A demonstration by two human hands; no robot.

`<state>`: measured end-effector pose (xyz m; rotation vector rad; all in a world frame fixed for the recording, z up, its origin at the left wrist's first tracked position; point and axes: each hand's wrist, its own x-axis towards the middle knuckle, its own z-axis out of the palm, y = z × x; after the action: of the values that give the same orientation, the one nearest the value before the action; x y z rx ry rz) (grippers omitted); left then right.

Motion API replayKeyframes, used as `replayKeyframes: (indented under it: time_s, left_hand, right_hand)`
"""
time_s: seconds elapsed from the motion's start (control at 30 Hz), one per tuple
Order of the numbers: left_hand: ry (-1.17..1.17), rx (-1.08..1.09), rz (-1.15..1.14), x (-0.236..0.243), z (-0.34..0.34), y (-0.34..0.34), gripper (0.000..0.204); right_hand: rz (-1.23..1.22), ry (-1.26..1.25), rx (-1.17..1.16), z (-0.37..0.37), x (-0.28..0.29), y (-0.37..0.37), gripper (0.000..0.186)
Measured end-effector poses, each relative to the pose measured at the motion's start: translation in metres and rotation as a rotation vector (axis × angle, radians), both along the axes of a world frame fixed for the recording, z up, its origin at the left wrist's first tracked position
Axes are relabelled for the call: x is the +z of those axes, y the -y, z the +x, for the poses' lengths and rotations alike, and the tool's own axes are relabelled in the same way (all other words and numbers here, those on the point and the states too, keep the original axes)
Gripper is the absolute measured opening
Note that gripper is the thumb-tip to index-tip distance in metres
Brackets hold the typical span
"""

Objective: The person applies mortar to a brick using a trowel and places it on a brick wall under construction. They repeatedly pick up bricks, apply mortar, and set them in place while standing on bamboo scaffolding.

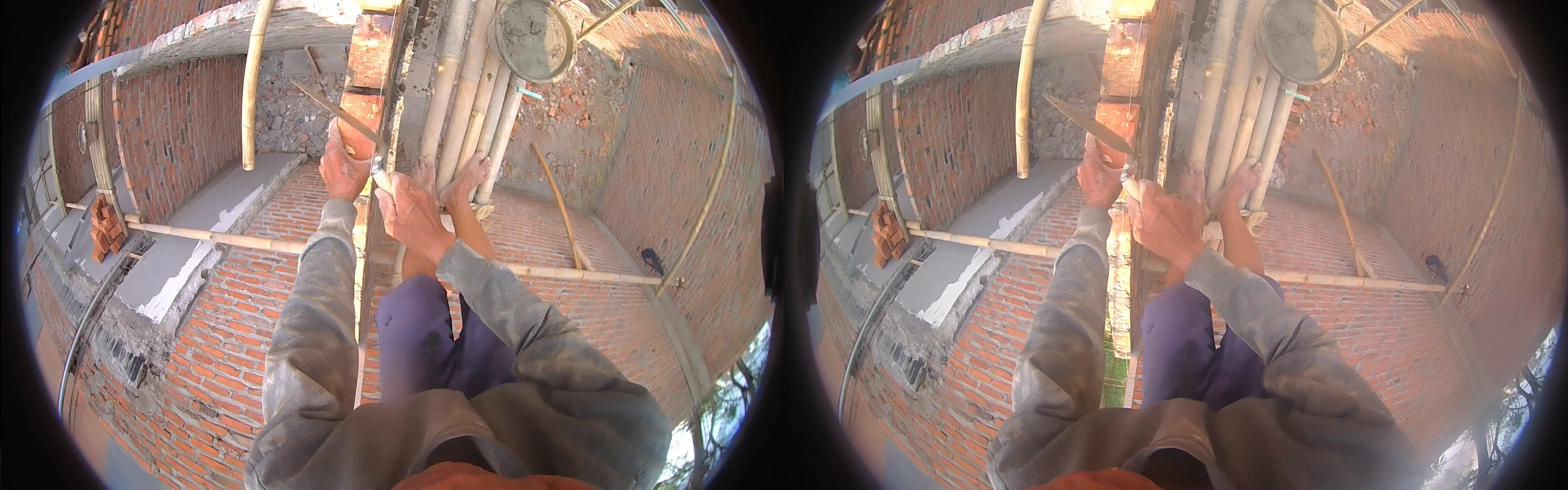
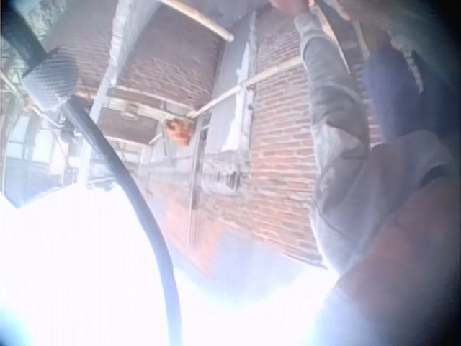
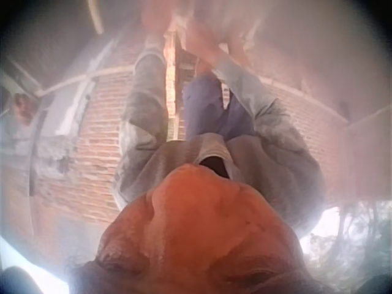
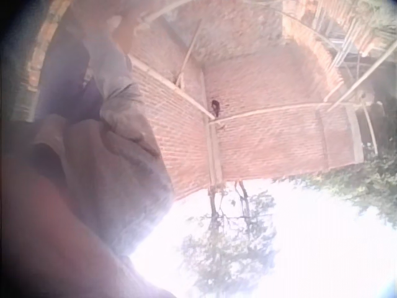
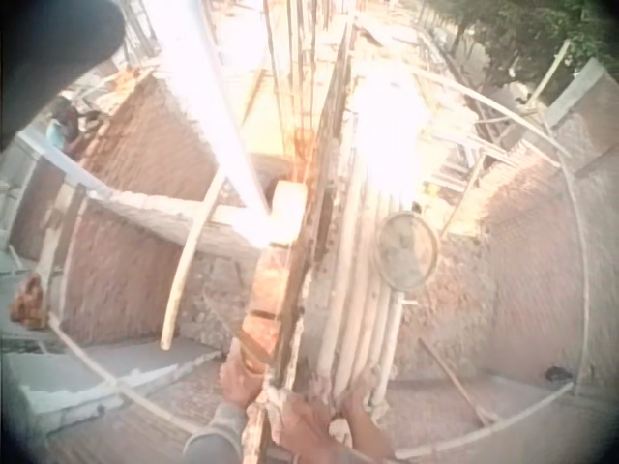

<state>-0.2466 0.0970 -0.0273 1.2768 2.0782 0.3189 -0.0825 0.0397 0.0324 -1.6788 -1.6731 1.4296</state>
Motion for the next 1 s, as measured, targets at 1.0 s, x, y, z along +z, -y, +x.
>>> replayKeyframes:
  time_s: [1.0]
  left_hand:
    - [0.636,0.058,-0.132,-0.019,-0.014,-0.075,0.095]
  right_hand:
    - [-1.463,-1.020,-0.782,0.034,-0.060,0.062,0.062]
